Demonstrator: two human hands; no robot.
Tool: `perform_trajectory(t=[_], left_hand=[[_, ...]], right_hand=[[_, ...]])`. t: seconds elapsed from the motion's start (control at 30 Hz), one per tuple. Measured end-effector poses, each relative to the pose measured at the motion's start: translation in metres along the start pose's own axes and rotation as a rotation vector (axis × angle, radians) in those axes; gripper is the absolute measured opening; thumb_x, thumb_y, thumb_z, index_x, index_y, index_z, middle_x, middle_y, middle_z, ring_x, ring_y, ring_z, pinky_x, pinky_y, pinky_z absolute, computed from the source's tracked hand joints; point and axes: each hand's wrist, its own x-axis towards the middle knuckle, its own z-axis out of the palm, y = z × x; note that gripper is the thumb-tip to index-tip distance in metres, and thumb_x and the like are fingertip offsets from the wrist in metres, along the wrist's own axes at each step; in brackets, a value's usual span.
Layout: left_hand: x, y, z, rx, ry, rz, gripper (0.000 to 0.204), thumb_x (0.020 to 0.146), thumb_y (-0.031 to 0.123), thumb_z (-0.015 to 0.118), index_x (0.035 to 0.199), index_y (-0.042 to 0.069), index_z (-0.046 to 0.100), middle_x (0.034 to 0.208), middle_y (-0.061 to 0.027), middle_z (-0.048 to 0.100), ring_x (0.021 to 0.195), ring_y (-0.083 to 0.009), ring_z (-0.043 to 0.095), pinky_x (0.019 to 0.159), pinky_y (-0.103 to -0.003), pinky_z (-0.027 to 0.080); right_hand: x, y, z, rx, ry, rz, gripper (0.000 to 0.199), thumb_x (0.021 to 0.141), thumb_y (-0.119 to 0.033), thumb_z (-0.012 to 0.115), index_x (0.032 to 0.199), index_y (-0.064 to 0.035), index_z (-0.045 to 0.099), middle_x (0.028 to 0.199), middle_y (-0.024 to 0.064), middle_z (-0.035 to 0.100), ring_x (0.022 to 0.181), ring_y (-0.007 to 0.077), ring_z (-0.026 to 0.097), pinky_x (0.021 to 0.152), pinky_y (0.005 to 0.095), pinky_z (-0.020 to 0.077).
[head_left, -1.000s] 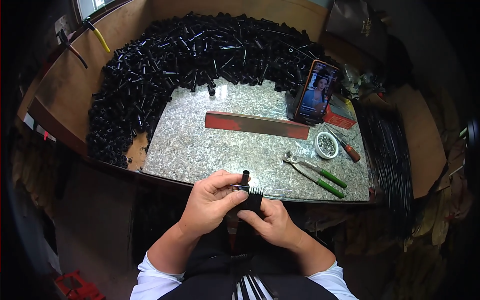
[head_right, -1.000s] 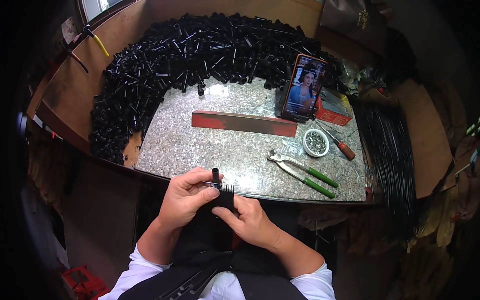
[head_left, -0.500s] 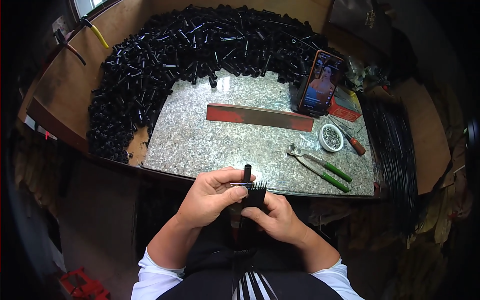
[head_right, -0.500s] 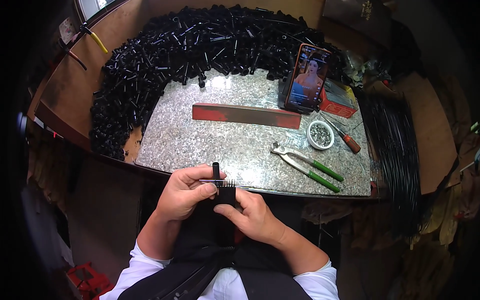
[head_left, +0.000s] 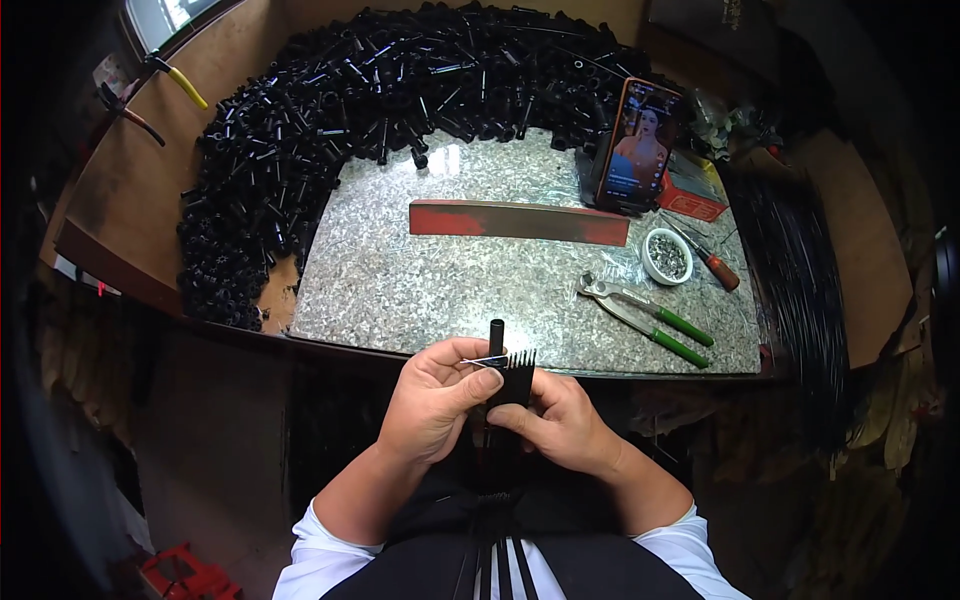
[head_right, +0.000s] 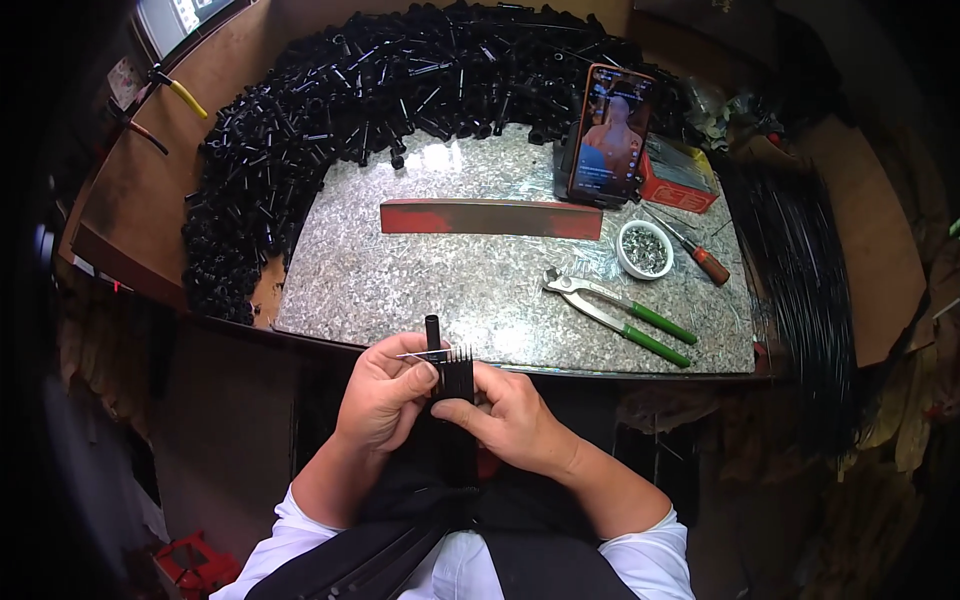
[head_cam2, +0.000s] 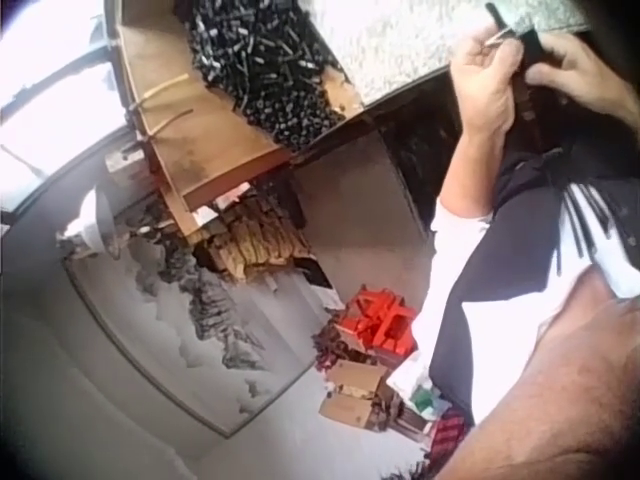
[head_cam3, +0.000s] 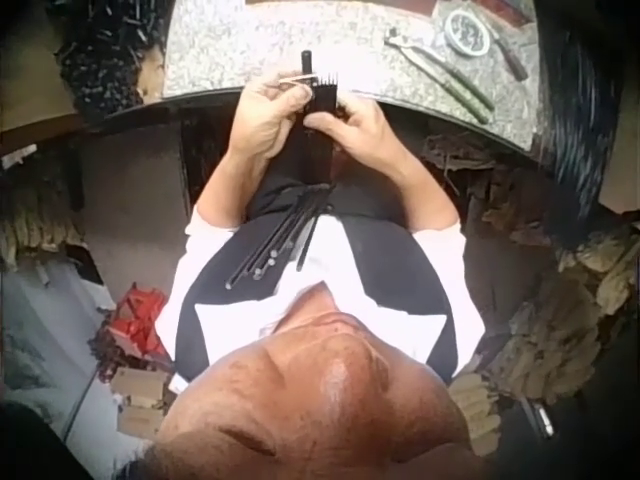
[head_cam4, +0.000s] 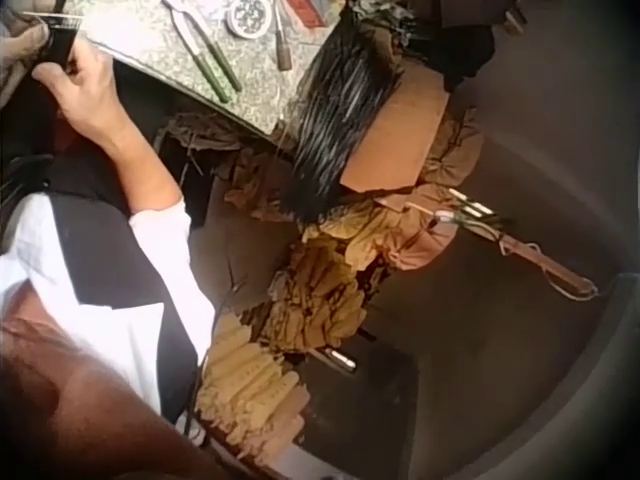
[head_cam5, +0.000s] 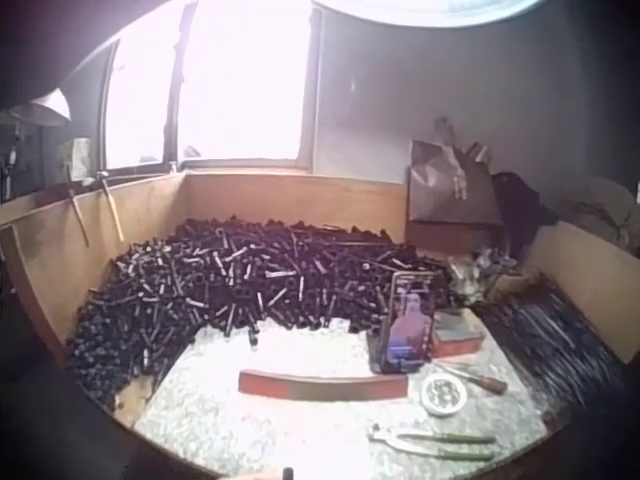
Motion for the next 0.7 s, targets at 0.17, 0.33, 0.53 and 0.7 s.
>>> perform_trajectory(t=[0.17,0.33,0.53,0.7], left_hand=[[-0.003,-0.010,0.005,0.011,0.082,0.024,0.027,0.090,0.009,0.061,0.113,-0.006,0.057,0.101,-0.0125,0.066,0.091,-0.0160,0.064,0.082,-0.027,0.051],[-0.004,-0.018,0.009,0.029,0.116,0.072,0.032,0.094,0.020,0.058,0.113,-0.006,0.058,0.102,-0.0124,0.065,0.095,-0.0165,0.062,0.088,-0.030,0.047],[-0.004,-0.019,0.013,0.061,0.061,0.083,0.038,0.099,0.027,0.047,0.117,-0.006,0.056,0.105,-0.0132,0.064,0.092,-0.0165,0.062,0.083,-0.028,0.051],[-0.004,-0.017,0.018,0.069,0.063,0.091,0.040,0.100,0.029,0.044,0.117,-0.005,0.057,0.116,-0.0158,0.060,0.096,-0.0195,0.061,0.085,-0.031,0.050]], right_hand=[[0.000,-0.001,-0.001,0.058,0.007,0.035,0.022,0.086,-0.016,0.070,0.099,-0.0020,0.060,0.075,0.0010,0.061,0.053,0.0058,0.056,0.045,0.0196,0.0435],[0.001,0.002,-0.003,0.137,-0.011,0.124,0.020,0.085,-0.015,0.070,0.097,-0.0027,0.060,0.075,0.0010,0.061,0.055,0.0060,0.056,0.046,0.0197,0.0440],[0.005,0.008,-0.005,0.222,-0.076,0.161,0.018,0.086,-0.014,0.069,0.098,-0.0033,0.060,0.074,0.0002,0.061,0.055,0.0063,0.056,0.049,0.0199,0.0449],[0.005,0.003,-0.005,0.236,-0.079,0.141,0.017,0.087,-0.017,0.068,0.093,-0.0020,0.062,0.063,-0.0002,0.057,0.050,0.0066,0.053,0.046,0.0212,0.0411]])
